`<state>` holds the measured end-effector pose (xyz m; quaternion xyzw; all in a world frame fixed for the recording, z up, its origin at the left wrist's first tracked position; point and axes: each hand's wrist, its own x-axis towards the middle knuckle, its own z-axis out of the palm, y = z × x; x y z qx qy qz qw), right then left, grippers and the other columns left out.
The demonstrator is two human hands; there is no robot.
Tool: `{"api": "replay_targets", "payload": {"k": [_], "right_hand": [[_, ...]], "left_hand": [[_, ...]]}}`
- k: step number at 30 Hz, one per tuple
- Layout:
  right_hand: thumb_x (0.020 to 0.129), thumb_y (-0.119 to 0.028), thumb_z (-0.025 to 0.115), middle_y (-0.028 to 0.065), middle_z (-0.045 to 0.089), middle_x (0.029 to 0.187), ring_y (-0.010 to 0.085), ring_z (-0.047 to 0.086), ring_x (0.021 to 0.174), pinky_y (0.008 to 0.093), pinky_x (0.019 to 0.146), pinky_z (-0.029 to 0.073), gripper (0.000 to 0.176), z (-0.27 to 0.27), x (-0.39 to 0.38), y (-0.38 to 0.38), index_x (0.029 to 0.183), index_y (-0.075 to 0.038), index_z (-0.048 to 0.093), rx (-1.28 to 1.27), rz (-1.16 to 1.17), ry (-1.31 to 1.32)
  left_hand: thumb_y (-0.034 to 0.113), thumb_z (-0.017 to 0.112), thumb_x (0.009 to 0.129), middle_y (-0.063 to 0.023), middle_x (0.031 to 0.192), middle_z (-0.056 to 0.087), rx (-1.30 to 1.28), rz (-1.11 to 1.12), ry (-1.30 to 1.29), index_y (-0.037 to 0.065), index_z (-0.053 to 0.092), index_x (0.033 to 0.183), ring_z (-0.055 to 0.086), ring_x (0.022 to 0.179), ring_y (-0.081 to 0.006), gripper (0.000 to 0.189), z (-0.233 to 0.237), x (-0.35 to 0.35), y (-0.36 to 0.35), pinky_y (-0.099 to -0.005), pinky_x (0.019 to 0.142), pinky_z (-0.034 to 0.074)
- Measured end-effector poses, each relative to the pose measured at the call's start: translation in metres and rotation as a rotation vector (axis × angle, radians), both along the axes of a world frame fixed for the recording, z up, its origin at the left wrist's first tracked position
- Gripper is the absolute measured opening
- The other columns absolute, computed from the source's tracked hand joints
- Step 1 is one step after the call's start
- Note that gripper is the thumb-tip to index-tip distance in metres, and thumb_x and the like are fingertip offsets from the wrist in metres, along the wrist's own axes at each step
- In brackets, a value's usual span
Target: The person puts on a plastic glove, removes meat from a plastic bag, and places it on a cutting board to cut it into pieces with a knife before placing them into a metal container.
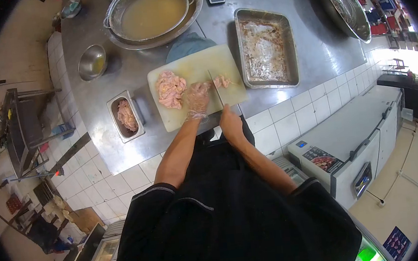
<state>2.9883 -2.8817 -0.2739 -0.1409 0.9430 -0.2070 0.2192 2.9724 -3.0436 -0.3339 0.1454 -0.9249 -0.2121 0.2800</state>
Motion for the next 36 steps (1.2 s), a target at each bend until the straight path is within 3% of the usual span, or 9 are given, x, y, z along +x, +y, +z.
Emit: {"api": "replay_targets", "payload": {"k": [5, 8, 15, 17, 20, 22, 23, 29, 36], "right_hand": [[0.096, -0.012, 0.047, 0.0294, 0.067, 0.078, 0.0501, 0.067, 0.076, 0.0599, 0.070, 0.053, 0.020, 0.004, 0.018, 0.027, 0.113, 0.000, 0.048, 0.014, 0.047, -0.046], [0.096, -0.012, 0.048, 0.0291, 0.067, 0.078, 0.0504, 0.067, 0.076, 0.0603, 0.070, 0.053, 0.023, -0.001, 0.005, 0.021, 0.115, 0.000, 0.049, 0.001, 0.065, 0.017], [0.094, -0.009, 0.050, 0.0287, 0.067, 0.082, 0.0495, 0.067, 0.079, 0.0574, 0.071, 0.054, 0.022, -0.012, -0.051, -0.033, 0.112, 0.001, 0.053, -0.122, 0.097, 0.133], [0.094, -0.010, 0.050, 0.0306, 0.067, 0.084, 0.0504, 0.066, 0.080, 0.0581, 0.072, 0.054, 0.026, -0.022, -0.065, -0.049, 0.117, 0.002, 0.053, -0.164, 0.098, 0.206], [0.093, -0.010, 0.051, 0.0314, 0.067, 0.087, 0.0509, 0.066, 0.081, 0.0583, 0.071, 0.053, 0.034, -0.060, -0.069, -0.052, 0.125, 0.002, 0.052, -0.250, 0.152, 0.473], [0.093, -0.011, 0.052, 0.0312, 0.067, 0.086, 0.0509, 0.066, 0.079, 0.0585, 0.070, 0.052, 0.038, -0.047, -0.066, -0.047, 0.129, 0.002, 0.051, -0.288, 0.161, 0.501], [0.094, -0.011, 0.052, 0.0310, 0.067, 0.085, 0.0509, 0.065, 0.078, 0.0588, 0.070, 0.052, 0.039, -0.035, -0.061, -0.038, 0.130, 0.002, 0.051, -0.292, 0.146, 0.411], [0.097, -0.015, 0.051, 0.0313, 0.065, 0.077, 0.0506, 0.065, 0.072, 0.0608, 0.066, 0.050, 0.038, -0.020, -0.038, -0.015, 0.130, 0.004, 0.050, -0.133, 0.049, 0.201], [0.098, -0.015, 0.050, 0.0308, 0.065, 0.074, 0.0505, 0.065, 0.072, 0.0602, 0.065, 0.050, 0.027, -0.007, -0.034, -0.028, 0.116, 0.004, 0.053, -0.143, 0.055, 0.210]], "left_hand": [[0.011, 0.067, 0.073, -0.0051, 0.082, 0.065, -0.064, 0.020, 0.017, 0.020, 0.074, 0.090, 0.065, 0.074, -0.0284, 0.020, 0.006, 0.002, 0.001, -0.0442, 0.058, 0.052], [0.009, 0.068, 0.068, -0.0080, 0.085, 0.066, 0.008, -0.013, -0.015, 0.013, 0.073, 0.085, 0.064, 0.079, -0.0317, 0.019, -0.003, 0.002, 0.000, -0.0470, 0.065, 0.052], [0.012, 0.069, 0.072, -0.0098, 0.083, 0.067, 0.041, -0.060, -0.065, 0.011, 0.073, 0.086, 0.065, 0.082, -0.0313, 0.015, 0.020, 0.004, -0.001, -0.0460, 0.069, 0.053], [0.014, 0.069, 0.074, -0.0101, 0.083, 0.068, 0.100, -0.057, -0.082, 0.010, 0.073, 0.086, 0.066, 0.083, -0.0310, 0.013, 0.038, 0.005, -0.001, -0.0457, 0.070, 0.053], [0.016, 0.070, 0.076, -0.0108, 0.086, 0.070, 0.034, -0.059, -0.214, 0.009, 0.074, 0.088, 0.067, 0.087, -0.0316, 0.014, 0.008, 0.000, -0.007, -0.0450, 0.075, 0.053], [0.016, 0.070, 0.077, -0.0106, 0.088, 0.070, 0.072, -0.086, -0.240, 0.009, 0.075, 0.090, 0.067, 0.087, -0.0321, 0.016, 0.034, 0.005, -0.008, -0.0460, 0.078, 0.053], [0.016, 0.070, 0.077, -0.0105, 0.089, 0.071, 0.095, -0.100, -0.252, 0.009, 0.075, 0.091, 0.067, 0.088, -0.0324, 0.016, 0.049, 0.007, -0.006, -0.0465, 0.080, 0.053], [0.013, 0.072, 0.075, -0.0104, 0.092, 0.070, -0.012, -0.079, 0.061, 0.011, 0.076, 0.095, 0.065, 0.089, -0.0334, 0.021, -0.014, 0.037, -0.021, -0.0488, 0.077, 0.050], [0.016, 0.070, 0.074, -0.0113, 0.091, 0.067, 0.085, 0.033, -0.073, 0.012, 0.075, 0.094, 0.064, 0.091, -0.0333, 0.021, 0.007, 0.036, -0.015, -0.0492, 0.074, 0.051]]}}
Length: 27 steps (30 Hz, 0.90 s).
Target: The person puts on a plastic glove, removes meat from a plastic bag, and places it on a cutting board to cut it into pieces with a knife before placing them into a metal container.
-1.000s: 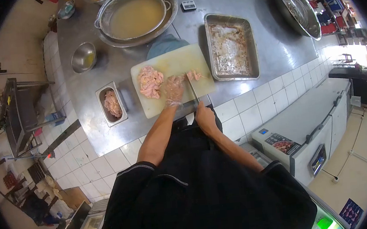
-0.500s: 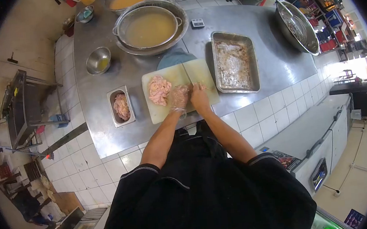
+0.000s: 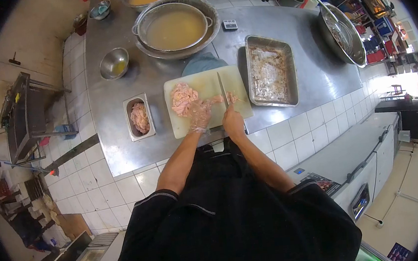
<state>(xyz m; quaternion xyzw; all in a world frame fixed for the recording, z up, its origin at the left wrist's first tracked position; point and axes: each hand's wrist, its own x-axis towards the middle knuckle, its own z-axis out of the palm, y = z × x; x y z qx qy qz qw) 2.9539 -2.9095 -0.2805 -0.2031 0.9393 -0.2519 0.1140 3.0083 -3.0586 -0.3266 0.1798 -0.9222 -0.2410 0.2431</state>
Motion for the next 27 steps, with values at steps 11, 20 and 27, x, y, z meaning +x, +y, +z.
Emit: {"api": "replay_targets", "payload": {"k": [11, 20, 27], "right_hand": [[0.091, -0.007, 0.052, 0.0303, 0.067, 0.080, 0.0472, 0.067, 0.075, 0.0555, 0.069, 0.053, 0.050, -0.015, -0.016, -0.020, 0.136, 0.010, 0.042, -0.013, 0.020, 0.010], [0.094, -0.006, 0.048, 0.0297, 0.066, 0.081, 0.0476, 0.066, 0.077, 0.0560, 0.068, 0.053, 0.036, -0.012, 0.007, -0.013, 0.128, 0.006, 0.047, 0.047, -0.009, -0.058], [0.095, -0.011, 0.049, 0.0315, 0.065, 0.076, 0.0514, 0.065, 0.072, 0.0601, 0.063, 0.051, 0.024, -0.004, 0.038, 0.024, 0.112, 0.006, 0.052, 0.073, -0.013, -0.090]], "left_hand": [[0.017, 0.069, 0.080, -0.0112, 0.087, 0.066, -0.081, -0.132, 0.068, 0.009, 0.072, 0.095, 0.062, 0.084, -0.0309, 0.017, 0.045, -0.024, 0.008, -0.0457, 0.073, 0.049], [0.018, 0.060, 0.083, -0.0064, 0.082, 0.066, -0.177, -0.115, -0.217, 0.015, 0.072, 0.095, 0.065, 0.084, -0.0274, 0.017, -0.001, -0.038, 0.009, -0.0427, 0.075, 0.052], [0.017, 0.065, 0.081, -0.0123, 0.084, 0.068, -0.029, -0.093, -0.105, 0.012, 0.075, 0.095, 0.065, 0.086, -0.0325, 0.017, 0.021, -0.036, 0.008, -0.0454, 0.075, 0.052]]}}
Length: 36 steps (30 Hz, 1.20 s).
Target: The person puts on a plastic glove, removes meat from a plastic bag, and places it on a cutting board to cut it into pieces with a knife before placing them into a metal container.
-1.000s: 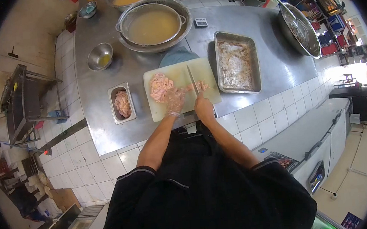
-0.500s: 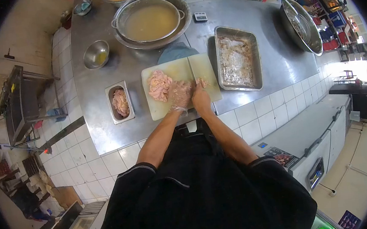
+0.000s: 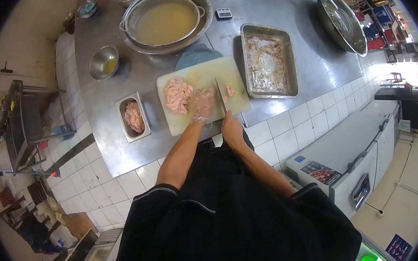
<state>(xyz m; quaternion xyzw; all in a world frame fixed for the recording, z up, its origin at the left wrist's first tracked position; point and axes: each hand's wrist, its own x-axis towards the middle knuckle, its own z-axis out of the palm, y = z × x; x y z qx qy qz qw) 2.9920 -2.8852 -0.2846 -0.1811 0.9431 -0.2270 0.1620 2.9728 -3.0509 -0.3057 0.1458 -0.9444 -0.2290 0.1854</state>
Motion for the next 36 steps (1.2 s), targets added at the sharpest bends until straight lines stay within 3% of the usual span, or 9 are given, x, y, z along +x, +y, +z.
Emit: {"api": "replay_targets", "payload": {"k": [8, 11, 15, 17, 22, 24, 30, 36], "right_hand": [[0.095, -0.011, 0.052, 0.0301, 0.065, 0.075, 0.0488, 0.064, 0.070, 0.0581, 0.060, 0.049, 0.027, -0.006, -0.054, -0.017, 0.115, 0.007, 0.054, -0.106, -0.026, 0.138], [0.095, -0.012, 0.052, 0.0296, 0.065, 0.076, 0.0488, 0.065, 0.070, 0.0575, 0.062, 0.050, 0.032, -0.005, -0.057, -0.026, 0.122, 0.006, 0.053, -0.113, 0.074, 0.115], [0.096, -0.012, 0.051, 0.0287, 0.066, 0.077, 0.0482, 0.066, 0.072, 0.0571, 0.063, 0.051, 0.035, -0.022, -0.059, -0.044, 0.126, 0.004, 0.051, -0.079, 0.197, 0.078], [0.095, -0.010, 0.050, 0.0287, 0.067, 0.083, 0.0472, 0.067, 0.078, 0.0564, 0.069, 0.053, 0.034, -0.004, -0.060, -0.062, 0.126, 0.004, 0.049, -0.026, 0.197, 0.036], [0.094, -0.009, 0.049, 0.0283, 0.068, 0.083, 0.0469, 0.068, 0.078, 0.0567, 0.068, 0.053, 0.035, -0.024, -0.068, -0.074, 0.127, 0.003, 0.047, -0.019, 0.224, 0.031], [0.094, -0.011, 0.051, 0.0276, 0.068, 0.079, 0.0475, 0.067, 0.073, 0.0579, 0.063, 0.053, 0.032, -0.025, -0.068, -0.070, 0.123, 0.003, 0.048, -0.036, 0.222, 0.040], [0.093, -0.007, 0.050, 0.0276, 0.067, 0.079, 0.0467, 0.068, 0.075, 0.0551, 0.066, 0.054, 0.035, 0.005, -0.050, -0.049, 0.127, 0.002, 0.049, -0.005, 0.218, -0.018], [0.093, -0.012, 0.051, 0.0291, 0.067, 0.079, 0.0497, 0.067, 0.077, 0.0591, 0.067, 0.053, 0.028, -0.003, -0.009, 0.008, 0.120, -0.002, 0.049, 0.120, 0.135, -0.156]], "left_hand": [[0.016, 0.069, 0.083, -0.0057, 0.088, 0.068, -0.172, 0.008, 0.169, 0.021, 0.074, 0.110, 0.063, 0.081, -0.0273, 0.027, -0.029, 0.038, -0.010, -0.0427, 0.076, 0.050], [0.013, 0.065, 0.080, -0.0068, 0.089, 0.067, -0.022, 0.035, 0.140, 0.015, 0.073, 0.099, 0.064, 0.085, -0.0306, 0.021, -0.033, 0.034, -0.009, -0.0464, 0.072, 0.051], [0.011, 0.067, 0.077, -0.0065, 0.091, 0.067, -0.010, 0.041, 0.177, 0.013, 0.073, 0.094, 0.064, 0.090, -0.0306, 0.018, -0.015, 0.034, -0.006, -0.0469, 0.074, 0.051], [0.010, 0.068, 0.076, -0.0064, 0.092, 0.067, -0.005, 0.045, 0.134, 0.012, 0.073, 0.093, 0.064, 0.091, -0.0307, 0.018, -0.016, 0.034, -0.008, -0.0470, 0.074, 0.051], [0.010, 0.068, 0.076, -0.0090, 0.086, 0.065, -0.004, -0.008, 0.084, 0.010, 0.071, 0.089, 0.063, 0.084, -0.0312, 0.014, -0.026, 0.033, -0.013, -0.0460, 0.070, 0.050], [0.008, 0.067, 0.075, -0.0108, 0.084, 0.064, -0.010, -0.036, 0.085, 0.008, 0.070, 0.088, 0.063, 0.082, -0.0322, 0.013, -0.027, 0.033, -0.015, -0.0459, 0.068, 0.050], [0.011, 0.067, 0.078, -0.0096, 0.079, 0.062, -0.096, -0.066, 0.100, 0.009, 0.067, 0.085, 0.063, 0.077, -0.0316, 0.007, -0.030, 0.024, -0.016, -0.0469, 0.067, 0.049], [0.016, 0.067, 0.083, -0.0074, 0.079, 0.064, -0.122, -0.014, 0.096, 0.012, 0.069, 0.086, 0.063, 0.077, -0.0297, 0.005, -0.032, 0.027, -0.013, -0.0465, 0.066, 0.048]]}}
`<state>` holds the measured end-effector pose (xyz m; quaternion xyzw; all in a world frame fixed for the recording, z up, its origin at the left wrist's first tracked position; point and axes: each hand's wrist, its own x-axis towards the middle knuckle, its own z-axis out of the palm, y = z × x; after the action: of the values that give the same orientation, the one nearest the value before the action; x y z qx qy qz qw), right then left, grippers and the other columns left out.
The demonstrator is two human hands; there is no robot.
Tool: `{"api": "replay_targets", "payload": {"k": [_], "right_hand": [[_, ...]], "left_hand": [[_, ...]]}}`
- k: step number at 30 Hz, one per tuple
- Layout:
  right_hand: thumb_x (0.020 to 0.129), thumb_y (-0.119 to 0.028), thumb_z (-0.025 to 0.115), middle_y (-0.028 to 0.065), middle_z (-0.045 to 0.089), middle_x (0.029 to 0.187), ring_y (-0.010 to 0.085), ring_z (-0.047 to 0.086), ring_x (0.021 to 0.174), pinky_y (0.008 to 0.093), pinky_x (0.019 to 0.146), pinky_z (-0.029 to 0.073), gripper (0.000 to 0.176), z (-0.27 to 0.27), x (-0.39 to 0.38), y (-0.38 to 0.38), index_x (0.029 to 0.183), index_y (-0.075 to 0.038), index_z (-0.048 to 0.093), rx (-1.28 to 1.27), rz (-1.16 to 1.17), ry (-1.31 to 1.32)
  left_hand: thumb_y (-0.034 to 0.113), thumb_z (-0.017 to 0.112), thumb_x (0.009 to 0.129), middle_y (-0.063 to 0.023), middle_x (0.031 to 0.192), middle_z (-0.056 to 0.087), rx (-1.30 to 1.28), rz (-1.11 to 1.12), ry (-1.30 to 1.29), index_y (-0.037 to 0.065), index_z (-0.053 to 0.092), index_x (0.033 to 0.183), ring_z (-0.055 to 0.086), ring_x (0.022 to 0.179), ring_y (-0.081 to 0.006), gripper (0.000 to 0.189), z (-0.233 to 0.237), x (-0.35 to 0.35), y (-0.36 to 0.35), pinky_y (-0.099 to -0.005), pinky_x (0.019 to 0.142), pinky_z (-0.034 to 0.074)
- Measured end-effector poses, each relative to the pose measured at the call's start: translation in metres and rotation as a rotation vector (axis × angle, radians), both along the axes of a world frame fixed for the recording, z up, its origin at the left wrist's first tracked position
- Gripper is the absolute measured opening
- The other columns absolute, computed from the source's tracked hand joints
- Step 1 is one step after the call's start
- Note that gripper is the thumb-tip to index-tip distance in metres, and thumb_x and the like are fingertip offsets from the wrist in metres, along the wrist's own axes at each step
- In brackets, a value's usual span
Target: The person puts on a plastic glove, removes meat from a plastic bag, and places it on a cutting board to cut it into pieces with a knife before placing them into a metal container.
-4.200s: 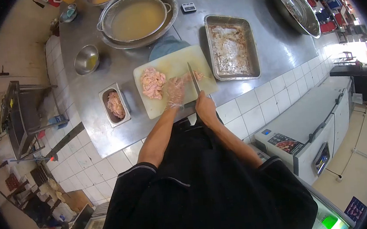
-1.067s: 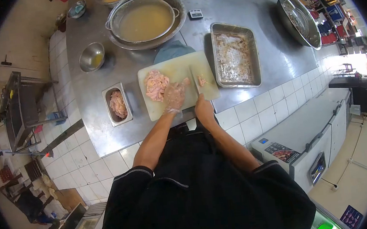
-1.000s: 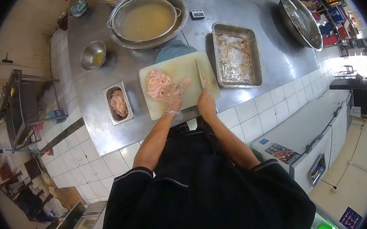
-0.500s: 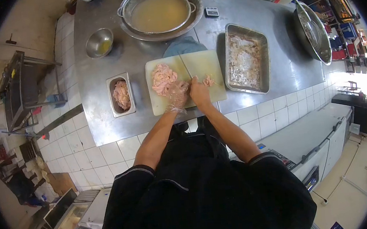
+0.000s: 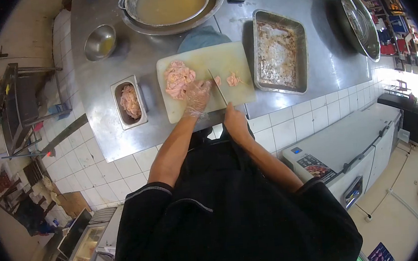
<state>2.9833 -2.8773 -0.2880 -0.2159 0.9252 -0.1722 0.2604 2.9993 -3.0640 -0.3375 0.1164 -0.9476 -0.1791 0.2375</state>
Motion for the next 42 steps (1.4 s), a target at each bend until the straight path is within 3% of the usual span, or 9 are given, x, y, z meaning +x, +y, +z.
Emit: {"api": "replay_targets", "payload": {"k": [5, 14, 17, 20, 26, 29, 32, 38, 42], "right_hand": [[0.094, -0.012, 0.051, 0.0287, 0.067, 0.079, 0.0501, 0.067, 0.075, 0.0602, 0.066, 0.053, 0.019, 0.009, 0.003, 0.011, 0.109, -0.001, 0.048, -0.055, 0.022, 0.049], [0.096, -0.013, 0.052, 0.0285, 0.066, 0.073, 0.0495, 0.066, 0.071, 0.0576, 0.062, 0.052, 0.020, -0.006, -0.043, -0.027, 0.107, 0.003, 0.052, -0.178, -0.017, 0.246], [0.096, -0.014, 0.053, 0.0292, 0.065, 0.073, 0.0498, 0.065, 0.071, 0.0584, 0.062, 0.052, 0.020, 0.004, -0.043, -0.031, 0.107, 0.004, 0.052, -0.219, -0.060, 0.234], [0.097, -0.014, 0.052, 0.0299, 0.065, 0.073, 0.0503, 0.065, 0.072, 0.0593, 0.064, 0.051, 0.021, 0.019, -0.037, -0.033, 0.108, 0.004, 0.053, -0.211, -0.025, 0.176], [0.097, -0.014, 0.051, 0.0297, 0.065, 0.074, 0.0502, 0.065, 0.073, 0.0592, 0.066, 0.051, 0.019, 0.010, -0.026, -0.057, 0.107, 0.003, 0.053, -0.255, 0.059, 0.156], [0.097, -0.014, 0.051, 0.0288, 0.066, 0.075, 0.0490, 0.066, 0.074, 0.0584, 0.066, 0.052, 0.020, 0.005, -0.033, -0.076, 0.108, 0.003, 0.053, -0.248, 0.061, 0.163], [0.097, -0.014, 0.050, 0.0277, 0.066, 0.075, 0.0478, 0.066, 0.074, 0.0574, 0.066, 0.052, 0.021, -0.001, -0.041, -0.087, 0.109, 0.003, 0.053, -0.220, 0.093, 0.194], [0.093, -0.008, 0.049, 0.0266, 0.068, 0.078, 0.0457, 0.068, 0.074, 0.0544, 0.067, 0.055, 0.020, -0.013, -0.043, -0.090, 0.111, 0.001, 0.052, -0.147, 0.161, 0.174], [0.093, -0.008, 0.048, 0.0263, 0.068, 0.076, 0.0460, 0.068, 0.072, 0.0549, 0.065, 0.055, 0.022, -0.009, -0.040, -0.081, 0.113, 0.001, 0.052, -0.105, 0.156, 0.170]], "left_hand": [[0.014, 0.068, 0.083, -0.0078, 0.077, 0.063, -0.010, 0.038, 0.015, 0.012, 0.070, 0.089, 0.063, 0.074, -0.0295, 0.007, 0.013, -0.002, 0.001, -0.0451, 0.066, 0.049], [0.008, 0.066, 0.079, -0.0122, 0.102, 0.063, -0.045, -0.102, 0.065, 0.004, 0.068, 0.100, 0.062, 0.096, -0.0317, 0.022, 0.034, 0.047, 0.029, -0.0454, 0.084, 0.049], [0.001, 0.066, 0.075, -0.0119, 0.109, 0.065, 0.156, -0.098, 0.067, 0.007, 0.066, 0.115, 0.060, 0.099, -0.0347, 0.040, 0.028, 0.059, 0.026, -0.0478, 0.093, 0.046], [0.005, 0.068, 0.078, -0.0122, 0.107, 0.064, 0.204, -0.050, 0.053, 0.008, 0.066, 0.114, 0.060, 0.099, -0.0339, 0.037, 0.021, 0.057, 0.017, -0.0486, 0.094, 0.045], [0.010, 0.069, 0.075, -0.0093, 0.091, 0.063, 0.081, -0.097, 0.092, 0.008, 0.068, 0.107, 0.061, 0.093, -0.0314, 0.032, 0.038, 0.034, 0.001, -0.0449, 0.085, 0.049], [0.010, 0.068, 0.073, -0.0072, 0.091, 0.063, 0.149, -0.154, 0.029, 0.009, 0.069, 0.106, 0.061, 0.094, -0.0286, 0.032, -0.009, 0.028, -0.013, -0.0462, 0.082, 0.048], [0.010, 0.069, 0.072, -0.0060, 0.088, 0.063, 0.096, -0.212, -0.130, 0.011, 0.070, 0.100, 0.063, 0.089, -0.0267, 0.029, -0.001, 0.021, -0.025, -0.0461, 0.076, 0.048], [0.014, 0.069, 0.071, -0.0052, 0.080, 0.061, 0.048, -0.239, 0.051, 0.012, 0.069, 0.092, 0.063, 0.077, -0.0267, 0.021, 0.016, 0.021, -0.030, -0.0428, 0.065, 0.047], [0.014, 0.072, 0.070, -0.0043, 0.089, 0.065, 0.029, -0.227, 0.014, 0.014, 0.070, 0.095, 0.064, 0.084, -0.0267, 0.025, 0.003, 0.023, -0.028, -0.0430, 0.069, 0.048]]}}
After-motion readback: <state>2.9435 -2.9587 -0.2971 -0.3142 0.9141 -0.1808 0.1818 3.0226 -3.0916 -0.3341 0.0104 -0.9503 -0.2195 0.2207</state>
